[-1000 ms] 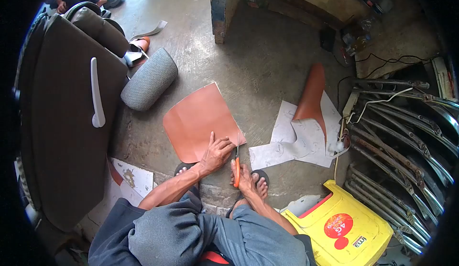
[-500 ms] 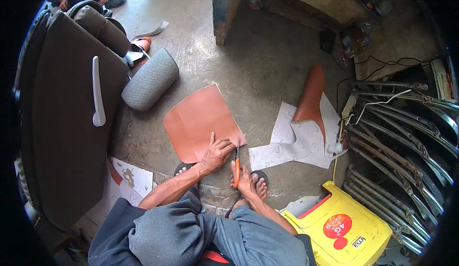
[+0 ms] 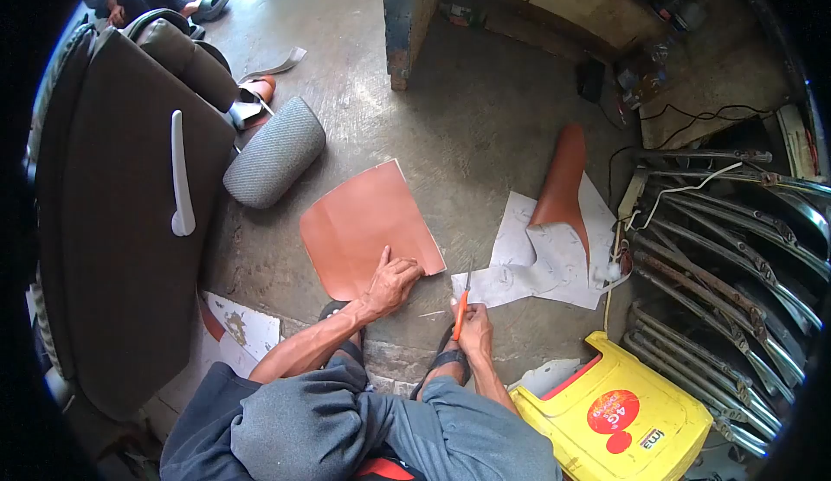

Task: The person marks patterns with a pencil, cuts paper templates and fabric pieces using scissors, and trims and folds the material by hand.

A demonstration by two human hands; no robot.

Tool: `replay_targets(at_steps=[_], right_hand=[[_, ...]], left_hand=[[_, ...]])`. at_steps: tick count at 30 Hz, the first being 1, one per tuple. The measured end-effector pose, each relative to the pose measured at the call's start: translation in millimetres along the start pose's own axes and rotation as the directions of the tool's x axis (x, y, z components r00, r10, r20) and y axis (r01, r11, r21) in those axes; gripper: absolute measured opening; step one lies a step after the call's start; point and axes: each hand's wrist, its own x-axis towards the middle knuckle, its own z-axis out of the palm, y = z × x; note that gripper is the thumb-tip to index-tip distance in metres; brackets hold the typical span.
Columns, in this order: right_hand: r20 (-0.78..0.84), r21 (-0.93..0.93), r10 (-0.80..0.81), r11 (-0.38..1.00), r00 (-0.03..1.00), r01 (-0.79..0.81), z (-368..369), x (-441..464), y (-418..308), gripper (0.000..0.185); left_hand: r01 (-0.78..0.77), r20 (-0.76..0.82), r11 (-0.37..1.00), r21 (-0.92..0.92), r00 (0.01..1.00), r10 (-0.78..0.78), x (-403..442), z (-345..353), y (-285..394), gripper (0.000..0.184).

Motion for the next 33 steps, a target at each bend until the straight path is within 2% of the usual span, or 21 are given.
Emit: replay_targets(at_steps=[2,3,5,7,9,11,14,15,17,18,20,21,23,25,26,27,28,29,31,33], right_hand=[[-0.154,-0.112,-0.211,0.974,0.965,0.195,-5,13,11,0.059],[-0.156,-0.108,-0.212,0.974,0.965,0.197,-9,15,7,0.059],[-0.251,-0.130,-0.224,0.972,0.942,0.197,-18,16,-5,0.054],[-0.240,-0.107,-0.188,0.980,0.952,0.166,-24,20,-7,0.057],[-0.151,-0.159,-0.214,0.969,0.965,0.190,-26,28,2,0.057],[-0.144,-0.151,-0.212,0.970,0.967,0.190,-22,30,10,0.063],[0.002,-0.132,-0.196,0.972,0.981,0.195,-12,22,10,0.067],[0.001,-0.125,-0.189,0.974,0.982,0.187,-11,13,0,0.067],[0.095,-0.195,-0.176,0.962,0.980,0.191,-9,-1,-15,0.061],[0.107,-0.266,-0.203,0.938,0.973,0.224,-8,6,-9,0.061],[0.175,-0.309,-0.185,0.922,0.967,0.233,-14,6,-19,0.061],[0.231,-0.349,-0.166,0.906,0.959,0.241,-18,6,-25,0.060],[0.273,-0.356,-0.129,0.907,0.953,0.225,-22,13,-28,0.059],[0.348,-0.399,-0.164,0.865,0.923,0.304,-27,23,-21,0.068],[0.394,-0.414,-0.135,0.857,0.909,0.306,-30,25,-27,0.068],[0.399,-0.422,-0.130,0.853,0.908,0.307,-33,30,-27,0.068],[0.432,-0.400,-0.138,0.857,0.891,0.326,-35,35,-26,0.068],[0.462,-0.379,-0.147,0.859,0.875,0.344,-38,39,-28,0.068],[0.481,-0.406,-0.130,0.844,0.867,0.351,-41,42,-39,0.066],[0.514,-0.445,-0.091,0.822,0.853,0.356,-40,47,-43,0.064]], left_hand=[[-0.057,0.072,0.998,0.003,0.996,0.056,-1,-6,-3,0.024],[-0.060,0.073,0.998,0.006,0.996,0.060,1,-14,-3,0.024],[-0.108,0.279,0.994,-0.027,0.954,0.112,4,-33,-3,0.027],[-0.158,0.355,0.985,-0.066,0.919,0.171,5,-42,-16,0.028],[-0.201,0.430,0.974,-0.105,0.874,0.227,1,-57,-28,0.028],[-0.245,0.653,0.966,-0.078,0.720,0.235,-4,-85,-36,0.026],[-0.262,0.713,0.961,-0.089,0.657,0.245,-20,-123,-55,0.020],[-0.262,0.720,0.961,-0.090,0.649,0.244,-24,-133,-65,0.020],[-0.277,0.867,0.935,0.223,0.494,-0.060,-27,-148,-81,0.036],[-0.270,0.868,0.936,0.225,0.492,-0.067,-26,-155,-80,0.036],[-0.272,0.783,0.888,0.370,0.606,-0.140,-25,-175,-73,0.015],[-0.264,0.782,0.889,0.374,0.605,-0.150,-29,-174,-71,0.015],[-0.121,0.673,0.823,0.554,0.648,-0.358,-32,-160,-59,0.015],[-0.065,0.551,0.852,0.519,0.787,-0.276,-30,-134,-29,0.016],[0.025,0.453,0.913,0.407,0.863,-0.225,-25,-116,-11,0.021],[0.088,0.309,0.974,0.211,0.939,-0.152,-30,-87,-7,0.032],[0.092,0.167,0.981,0.171,0.978,-0.121,-34,-57,-2,0.043],[0.138,0.104,0.972,0.192,0.982,-0.160,-30,-44,14,0.051],[0.194,-0.030,0.957,0.218,0.981,-0.192,-20,-18,26,0.052],[0.189,-0.071,0.954,0.231,0.982,-0.177,-16,-12,22,0.051]])
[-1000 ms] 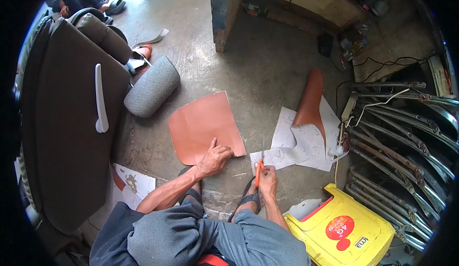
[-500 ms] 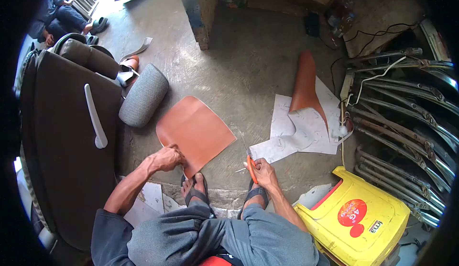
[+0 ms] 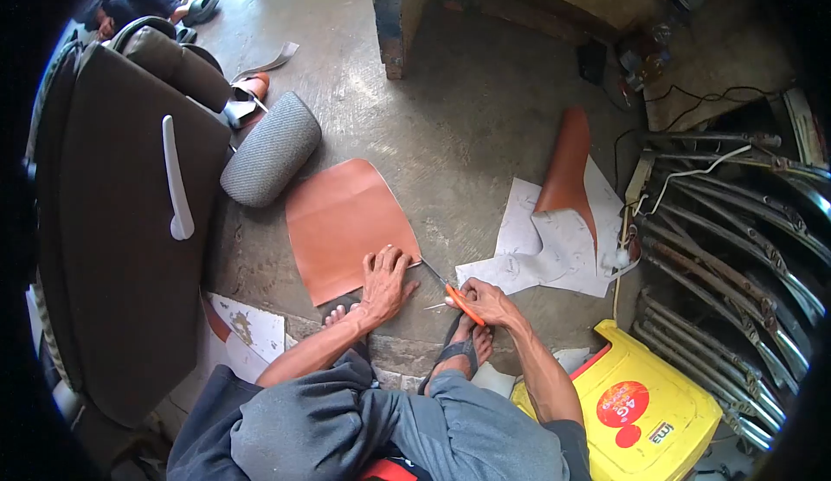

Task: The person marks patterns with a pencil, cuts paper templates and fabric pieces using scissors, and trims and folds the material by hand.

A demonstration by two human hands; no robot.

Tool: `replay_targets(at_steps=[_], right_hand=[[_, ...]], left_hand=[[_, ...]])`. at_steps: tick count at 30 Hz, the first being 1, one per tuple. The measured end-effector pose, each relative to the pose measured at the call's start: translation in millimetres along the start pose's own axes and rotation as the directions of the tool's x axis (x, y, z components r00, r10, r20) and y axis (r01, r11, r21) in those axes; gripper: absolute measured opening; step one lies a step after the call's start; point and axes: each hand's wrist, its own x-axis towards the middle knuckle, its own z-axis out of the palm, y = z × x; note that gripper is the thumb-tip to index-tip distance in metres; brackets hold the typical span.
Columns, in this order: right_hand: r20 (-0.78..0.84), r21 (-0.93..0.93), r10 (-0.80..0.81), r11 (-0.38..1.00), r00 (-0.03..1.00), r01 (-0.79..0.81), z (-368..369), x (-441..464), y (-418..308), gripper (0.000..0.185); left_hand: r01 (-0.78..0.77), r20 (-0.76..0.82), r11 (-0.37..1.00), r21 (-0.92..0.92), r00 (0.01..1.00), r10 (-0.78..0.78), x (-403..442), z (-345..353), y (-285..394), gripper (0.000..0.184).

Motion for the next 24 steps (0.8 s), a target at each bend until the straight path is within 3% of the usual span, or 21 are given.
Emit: replay_targets(at_steps=[7,10,14,16,18,20,22,24], right_hand=[[-0.003,0.127,-0.056,0.990,0.998,0.056,-6,-11,1,0.052],[-0.029,0.234,-0.034,0.971,0.999,0.040,-6,-23,4,0.045],[-0.126,0.340,-0.021,0.938,0.992,0.063,-1,-28,22,0.038],[-0.126,0.391,-0.003,0.919,0.992,0.053,-5,-35,20,0.036],[-0.179,0.484,0.086,0.875,0.980,0.011,-4,-47,19,0.037],[-0.202,0.483,0.102,0.876,0.974,0.008,1,-49,32,0.038],[-0.230,0.473,0.058,0.879,0.971,0.060,10,-46,44,0.036],[-0.194,0.477,0.059,0.878,0.979,0.042,24,-49,45,0.036]], left_hand=[[-0.084,-0.052,0.980,0.182,0.994,0.095,15,14,-13,0.032],[-0.120,-0.134,0.970,0.211,0.979,0.151,16,19,-15,0.022],[-0.105,-0.130,0.985,0.137,0.984,0.123,28,27,-2,0.023],[-0.394,-0.024,0.917,0.055,0.918,0.396,30,38,4,0.024],[-0.481,0.050,0.877,0.002,0.876,0.480,33,42,3,0.027],[-0.721,0.143,0.693,-0.006,0.685,0.714,42,31,-13,0.026],[-0.743,0.208,0.669,0.006,0.655,0.726,46,7,-32,0.025],[-0.600,0.236,0.796,-0.078,0.765,0.600,44,-21,-52,0.026]])
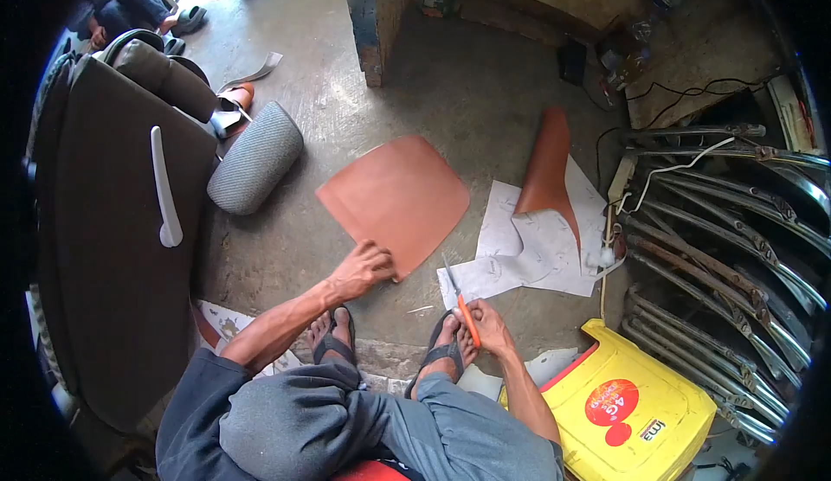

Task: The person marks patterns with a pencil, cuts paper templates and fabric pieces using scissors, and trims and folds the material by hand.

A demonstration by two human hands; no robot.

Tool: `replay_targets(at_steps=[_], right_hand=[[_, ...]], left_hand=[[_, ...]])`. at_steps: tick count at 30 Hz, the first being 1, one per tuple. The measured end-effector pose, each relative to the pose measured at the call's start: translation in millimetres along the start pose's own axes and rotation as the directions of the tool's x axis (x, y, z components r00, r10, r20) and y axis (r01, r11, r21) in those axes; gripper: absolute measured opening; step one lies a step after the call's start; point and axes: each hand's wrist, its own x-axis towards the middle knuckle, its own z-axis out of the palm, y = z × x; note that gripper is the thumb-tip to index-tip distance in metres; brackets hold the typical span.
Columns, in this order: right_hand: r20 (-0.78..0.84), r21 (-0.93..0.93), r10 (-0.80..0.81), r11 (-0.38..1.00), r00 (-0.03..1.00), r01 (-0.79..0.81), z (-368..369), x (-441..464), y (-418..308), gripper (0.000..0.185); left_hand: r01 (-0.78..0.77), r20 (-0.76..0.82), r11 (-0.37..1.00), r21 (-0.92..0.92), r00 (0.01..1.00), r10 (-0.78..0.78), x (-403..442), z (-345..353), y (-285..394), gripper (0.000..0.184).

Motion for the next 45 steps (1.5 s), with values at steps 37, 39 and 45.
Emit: replay_targets(at_steps=[37,39,45], right_hand=[[0.316,0.070,0.155,0.980,0.936,-0.186,89,25,-31,0.038],[0.317,0.067,0.152,0.981,0.936,-0.182,88,22,-35,0.037],[0.333,0.045,0.127,0.988,0.934,-0.150,88,38,-35,0.045]], left_hand=[[0.540,0.318,-0.285,-0.792,-0.033,-0.948,-24,15,55,0.052],[0.414,0.449,-0.402,-0.817,0.018,-0.893,-19,5,50,0.047],[0.250,0.622,-0.579,-0.776,0.154,-0.768,-16,13,39,0.025]])
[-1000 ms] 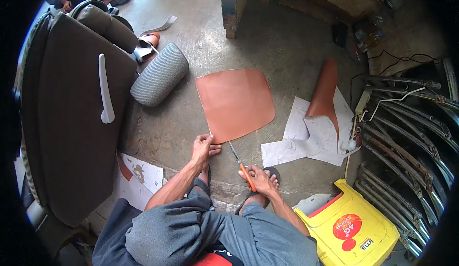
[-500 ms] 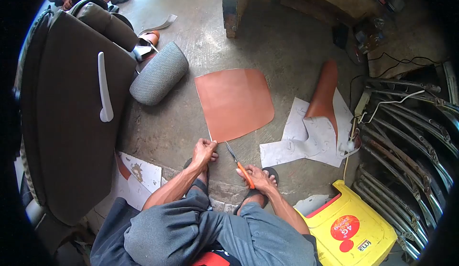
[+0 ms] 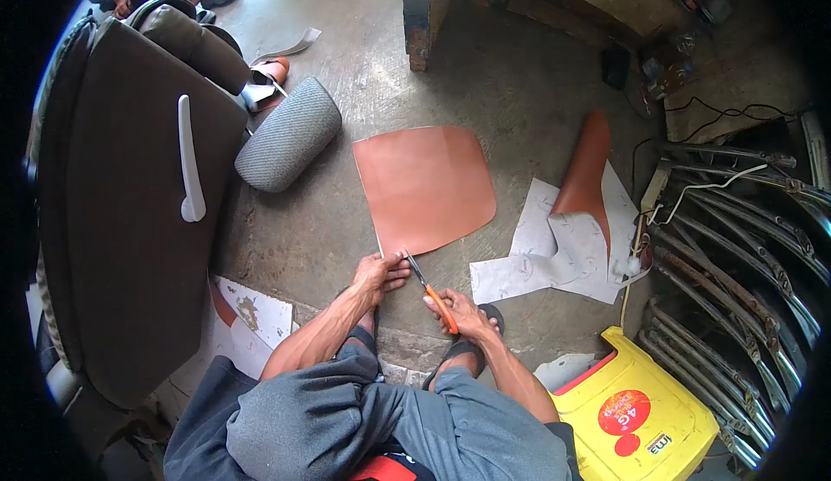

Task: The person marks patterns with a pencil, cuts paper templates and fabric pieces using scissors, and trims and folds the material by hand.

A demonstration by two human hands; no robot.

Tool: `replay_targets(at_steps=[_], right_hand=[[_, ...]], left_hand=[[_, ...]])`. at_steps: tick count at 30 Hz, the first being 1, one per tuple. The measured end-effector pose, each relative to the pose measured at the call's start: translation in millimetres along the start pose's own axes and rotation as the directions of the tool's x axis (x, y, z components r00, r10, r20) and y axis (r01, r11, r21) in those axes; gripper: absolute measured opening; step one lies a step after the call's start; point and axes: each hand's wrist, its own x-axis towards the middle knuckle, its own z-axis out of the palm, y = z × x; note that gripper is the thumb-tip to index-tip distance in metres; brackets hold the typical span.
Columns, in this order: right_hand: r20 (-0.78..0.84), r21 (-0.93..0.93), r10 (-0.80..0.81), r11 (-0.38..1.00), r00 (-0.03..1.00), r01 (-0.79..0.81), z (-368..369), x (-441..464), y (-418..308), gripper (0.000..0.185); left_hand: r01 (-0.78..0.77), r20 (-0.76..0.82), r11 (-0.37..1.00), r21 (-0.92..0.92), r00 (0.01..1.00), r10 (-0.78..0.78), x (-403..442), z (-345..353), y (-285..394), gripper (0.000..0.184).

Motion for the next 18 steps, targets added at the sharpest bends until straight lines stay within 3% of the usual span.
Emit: replay_targets(at_steps=[1,2,4,7,18], right_hand=[[0.006,-0.012,-0.019,1.000,1.000,0.019,-1,4,1,0.052],[0.007,-0.012,-0.017,1.000,1.000,0.017,-3,8,1,0.052],[-0.008,-0.184,-0.045,0.982,0.999,0.043,-3,17,-2,0.044],[-0.001,-0.238,-0.033,0.971,0.999,0.032,-3,22,-14,0.048],[0.058,0.004,-0.039,0.999,0.998,0.039,1,25,-17,0.058]], left_hand=[[0.020,0.002,0.999,-0.030,1.000,-0.020,0,0,0,0.021],[0.022,0.001,0.999,-0.030,1.000,-0.022,0,-1,-1,0.021],[0.052,0.023,0.998,-0.039,0.998,-0.052,-2,-4,3,0.018],[0.064,0.046,0.997,-0.041,0.997,-0.062,-2,-6,4,0.015],[0.059,0.028,0.997,-0.053,0.998,-0.058,-3,-3,5,0.013]])
